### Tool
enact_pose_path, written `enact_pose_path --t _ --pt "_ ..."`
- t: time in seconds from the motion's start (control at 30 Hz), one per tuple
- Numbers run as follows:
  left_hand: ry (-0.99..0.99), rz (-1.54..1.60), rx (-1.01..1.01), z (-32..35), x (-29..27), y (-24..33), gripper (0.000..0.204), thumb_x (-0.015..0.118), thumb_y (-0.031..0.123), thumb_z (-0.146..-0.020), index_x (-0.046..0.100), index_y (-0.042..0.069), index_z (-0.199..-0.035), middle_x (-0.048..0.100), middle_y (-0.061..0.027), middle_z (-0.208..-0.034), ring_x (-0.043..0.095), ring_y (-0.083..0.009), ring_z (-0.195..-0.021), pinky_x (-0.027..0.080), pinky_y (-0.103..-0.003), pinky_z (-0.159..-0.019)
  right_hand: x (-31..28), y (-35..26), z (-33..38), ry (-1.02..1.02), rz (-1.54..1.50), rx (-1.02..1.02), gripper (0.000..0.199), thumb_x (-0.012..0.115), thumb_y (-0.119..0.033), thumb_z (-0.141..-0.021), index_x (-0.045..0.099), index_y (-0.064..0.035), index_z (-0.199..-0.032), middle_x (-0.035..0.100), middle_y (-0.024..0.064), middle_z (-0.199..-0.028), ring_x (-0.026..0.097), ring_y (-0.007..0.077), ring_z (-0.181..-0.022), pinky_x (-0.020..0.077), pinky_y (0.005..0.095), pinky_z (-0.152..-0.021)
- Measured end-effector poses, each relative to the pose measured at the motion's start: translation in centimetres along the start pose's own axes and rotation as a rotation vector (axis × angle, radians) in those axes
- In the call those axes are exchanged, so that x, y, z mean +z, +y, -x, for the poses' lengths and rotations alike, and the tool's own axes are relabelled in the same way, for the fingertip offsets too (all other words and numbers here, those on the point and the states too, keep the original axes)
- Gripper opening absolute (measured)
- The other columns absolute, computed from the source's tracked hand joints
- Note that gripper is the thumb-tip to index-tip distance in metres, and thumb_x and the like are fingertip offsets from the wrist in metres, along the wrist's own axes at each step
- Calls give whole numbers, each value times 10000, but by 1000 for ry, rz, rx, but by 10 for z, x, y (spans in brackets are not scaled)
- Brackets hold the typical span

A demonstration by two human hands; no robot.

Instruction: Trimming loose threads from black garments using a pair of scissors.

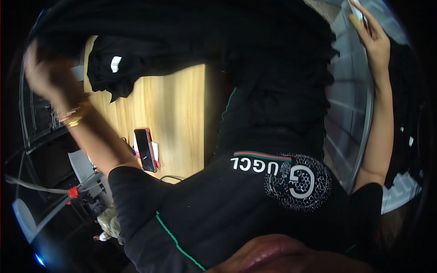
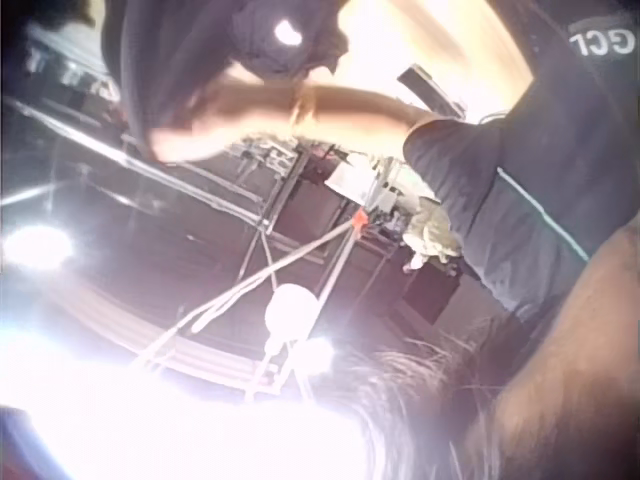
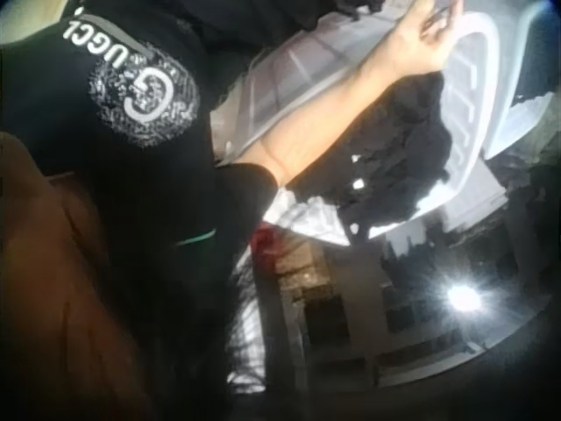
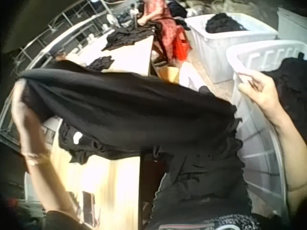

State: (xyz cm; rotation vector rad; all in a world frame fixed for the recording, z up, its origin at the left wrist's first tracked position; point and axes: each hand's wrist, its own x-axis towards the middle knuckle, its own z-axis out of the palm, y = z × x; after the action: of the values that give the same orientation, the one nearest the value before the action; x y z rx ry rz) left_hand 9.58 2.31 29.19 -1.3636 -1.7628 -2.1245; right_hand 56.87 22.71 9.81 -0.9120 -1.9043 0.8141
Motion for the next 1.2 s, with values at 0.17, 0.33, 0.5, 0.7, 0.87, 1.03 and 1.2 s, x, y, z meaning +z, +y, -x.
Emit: enact_pose_path --t 0.17,0.33,0.5,0.7,0.87,1.03,1.2 --pt "168 -148 198 -207 -282 -8 701 425 508 -810 502 58 -1342 508 -106 -1348 511 -327 -1192 410 -462 -964 15 8 -15 58 -323 66 307 678 -115 -904 644 3 -1185 612 -33 -935 506 20 -748 381 173 -638" --pt "687 -550 75 -91 -109 -99 472 757 231 -761 570 -26 -1109 605 -85 -889 579 -209 -875 500 -390 -778 6 12 -5 167 -196 106 263 671 -149 -916 667 -9 -1139 565 -70 -795 434 7 -624 310 179 -554" --pt "-586 -520 321 103 63 -92 272 661 12 -846 657 -8 -1118 660 -99 -1127 621 -206 -1033 463 -304 -944 9 9 -5 88 -132 228 253 603 -251 -971 736 -41 -1016 461 -75 -573 382 23 -494 287 203 -480" --pt "-1015 -448 194 284 175 -82 329 716 178 -860 642 43 -1151 576 -160 -1336 490 -322 -1311 410 -391 -1059 13 32 -12 48 -185 280 286 601 -287 -974 711 -52 -1092 500 -70 -617 416 32 -514 332 205 -486" --pt "-918 -105 -411 268 176 -91 117 662 83 -913 639 30 -1014 672 -8 -948 633 -128 -930 492 -243 -817 20 19 -10 58 -27 192 348 637 -261 -949 638 -26 -1205 542 -54 -673 474 49 -566 387 216 -516" --pt "-282 437 -927 214 112 -65 216 650 182 -931 651 51 -1103 705 -79 -1027 679 -190 -896 555 -325 -808 14 50 -7 -177 -114 39 271 702 -171 -886 675 5 -1090 605 -21 -784 530 67 -709 453 231 -666" --pt "-185 961 -959 179 46 -45 328 507 238 -1004 634 -30 -1142 681 -156 -1129 670 -300 -1000 538 -435 -929 18 6 2 -477 -1 323 396 795 -238 -782 682 23 -1057 650 30 -832 574 104 -750 478 252 -711"
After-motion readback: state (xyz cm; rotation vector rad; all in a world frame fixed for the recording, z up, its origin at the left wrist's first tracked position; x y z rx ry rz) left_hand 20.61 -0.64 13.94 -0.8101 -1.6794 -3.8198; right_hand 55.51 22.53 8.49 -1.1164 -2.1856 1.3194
